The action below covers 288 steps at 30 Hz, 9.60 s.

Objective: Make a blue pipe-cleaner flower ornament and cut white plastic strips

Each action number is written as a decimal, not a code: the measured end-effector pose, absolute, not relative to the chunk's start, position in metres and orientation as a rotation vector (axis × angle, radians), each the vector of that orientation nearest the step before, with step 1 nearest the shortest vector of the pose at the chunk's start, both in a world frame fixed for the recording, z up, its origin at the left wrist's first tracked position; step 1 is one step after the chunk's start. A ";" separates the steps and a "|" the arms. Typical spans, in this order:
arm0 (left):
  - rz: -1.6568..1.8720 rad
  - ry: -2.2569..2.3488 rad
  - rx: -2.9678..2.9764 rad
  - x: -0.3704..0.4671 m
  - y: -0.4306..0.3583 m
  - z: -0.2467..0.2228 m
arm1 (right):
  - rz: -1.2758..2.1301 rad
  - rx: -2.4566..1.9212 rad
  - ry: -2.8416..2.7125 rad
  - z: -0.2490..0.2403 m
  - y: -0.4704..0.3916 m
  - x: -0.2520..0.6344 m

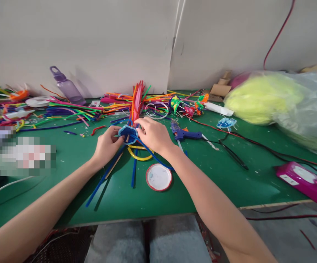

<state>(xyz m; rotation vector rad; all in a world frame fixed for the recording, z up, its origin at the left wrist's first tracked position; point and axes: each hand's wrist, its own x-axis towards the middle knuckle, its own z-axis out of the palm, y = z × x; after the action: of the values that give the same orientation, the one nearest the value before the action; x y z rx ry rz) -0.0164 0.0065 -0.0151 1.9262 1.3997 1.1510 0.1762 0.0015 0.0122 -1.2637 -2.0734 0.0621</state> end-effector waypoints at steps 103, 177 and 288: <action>1.203 1.207 1.641 -0.008 0.005 -0.020 | -0.130 -1.364 -2.019 0.002 0.002 0.161; 1.172 1.278 1.684 -0.008 0.003 -0.016 | -0.119 -1.181 -1.538 0.001 0.027 0.197; 1.218 1.512 1.885 -0.015 0.009 -0.019 | -0.270 -1.447 -2.573 0.016 -0.029 0.139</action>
<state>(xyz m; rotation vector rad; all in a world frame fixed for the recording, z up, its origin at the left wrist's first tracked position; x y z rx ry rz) -0.0152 0.0086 -0.0188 1.8853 1.5124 1.2181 0.1388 -0.0291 0.0157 -1.4474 -2.5732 -0.2695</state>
